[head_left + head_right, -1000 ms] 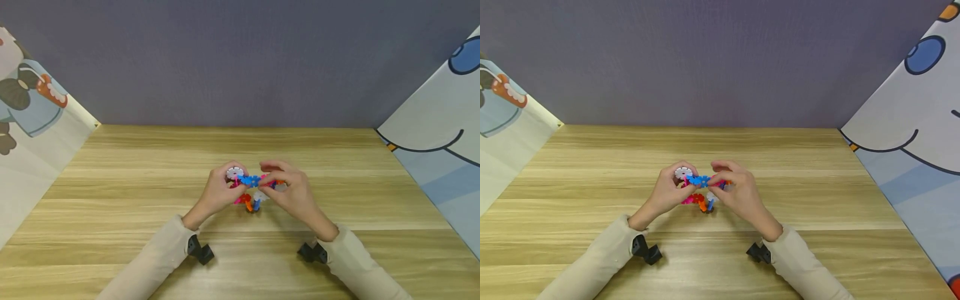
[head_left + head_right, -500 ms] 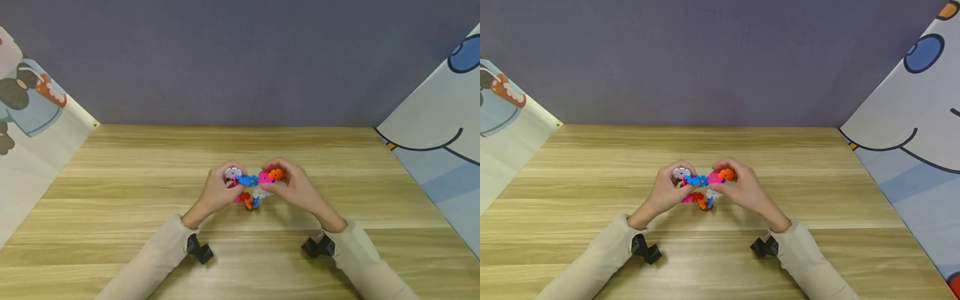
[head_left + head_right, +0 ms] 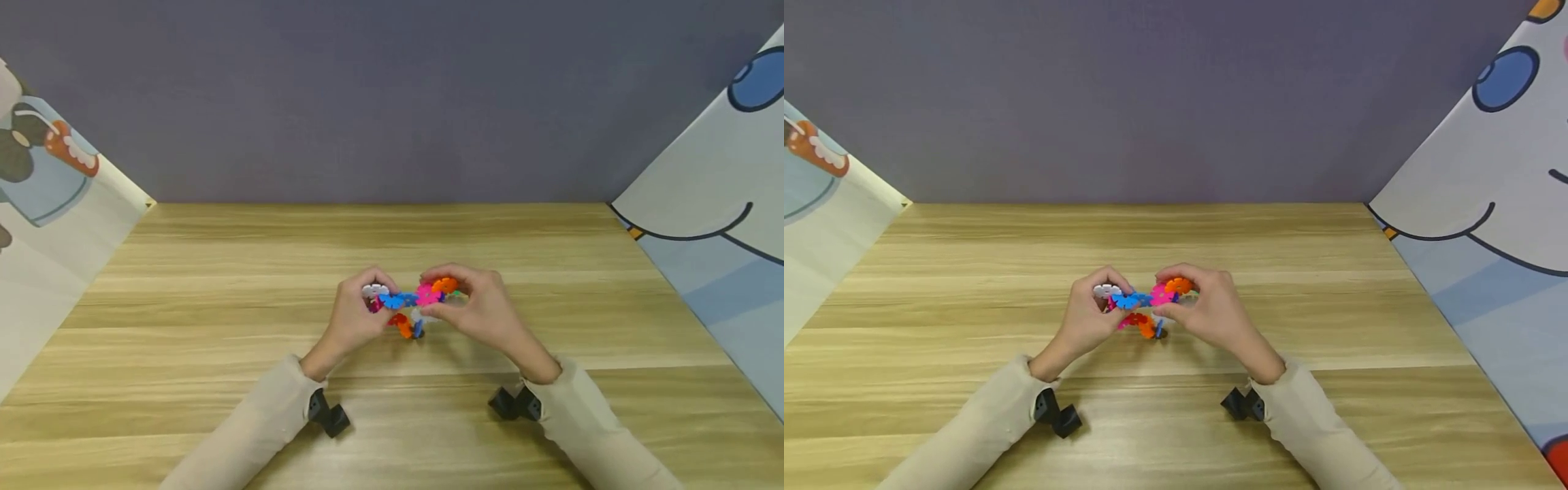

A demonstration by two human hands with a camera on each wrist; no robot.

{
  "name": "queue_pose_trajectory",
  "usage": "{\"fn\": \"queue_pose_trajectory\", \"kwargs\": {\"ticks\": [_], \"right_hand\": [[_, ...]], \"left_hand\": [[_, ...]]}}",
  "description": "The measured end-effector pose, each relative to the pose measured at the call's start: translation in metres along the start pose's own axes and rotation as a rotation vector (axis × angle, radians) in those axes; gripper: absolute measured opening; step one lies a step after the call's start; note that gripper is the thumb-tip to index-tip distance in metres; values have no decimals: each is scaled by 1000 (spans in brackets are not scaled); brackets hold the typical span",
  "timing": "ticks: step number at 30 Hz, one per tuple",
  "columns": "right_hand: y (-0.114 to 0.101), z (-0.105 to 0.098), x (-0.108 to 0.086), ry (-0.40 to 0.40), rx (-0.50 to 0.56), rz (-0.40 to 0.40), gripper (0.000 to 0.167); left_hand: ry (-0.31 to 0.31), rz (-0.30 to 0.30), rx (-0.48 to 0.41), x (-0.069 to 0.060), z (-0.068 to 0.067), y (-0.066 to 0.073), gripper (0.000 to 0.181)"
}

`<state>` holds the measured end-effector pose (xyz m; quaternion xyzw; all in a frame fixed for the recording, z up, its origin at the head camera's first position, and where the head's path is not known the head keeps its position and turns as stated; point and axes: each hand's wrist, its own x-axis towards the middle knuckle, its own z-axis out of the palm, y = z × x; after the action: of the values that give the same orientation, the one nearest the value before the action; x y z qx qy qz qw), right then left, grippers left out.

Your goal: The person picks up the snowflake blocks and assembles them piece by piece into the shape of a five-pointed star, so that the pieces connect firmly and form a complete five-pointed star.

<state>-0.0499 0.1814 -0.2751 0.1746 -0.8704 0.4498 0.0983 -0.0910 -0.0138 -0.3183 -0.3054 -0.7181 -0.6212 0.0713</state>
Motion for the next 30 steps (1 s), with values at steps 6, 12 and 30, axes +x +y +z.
{"fn": "queue_pose_trajectory", "kwargs": {"ticks": [6,12,30], "right_hand": [[-2,3,2,33,-74,-30,39],[7,-3,10,-67,-19,-29,57],[-1,-6,11,-149,-129,-22,43]], "left_hand": [[26,-22,16,-1,2,0,15],[-8,-61,-83,3,1,-7,18],[-334,38,223,18,-19,13,56]]}}
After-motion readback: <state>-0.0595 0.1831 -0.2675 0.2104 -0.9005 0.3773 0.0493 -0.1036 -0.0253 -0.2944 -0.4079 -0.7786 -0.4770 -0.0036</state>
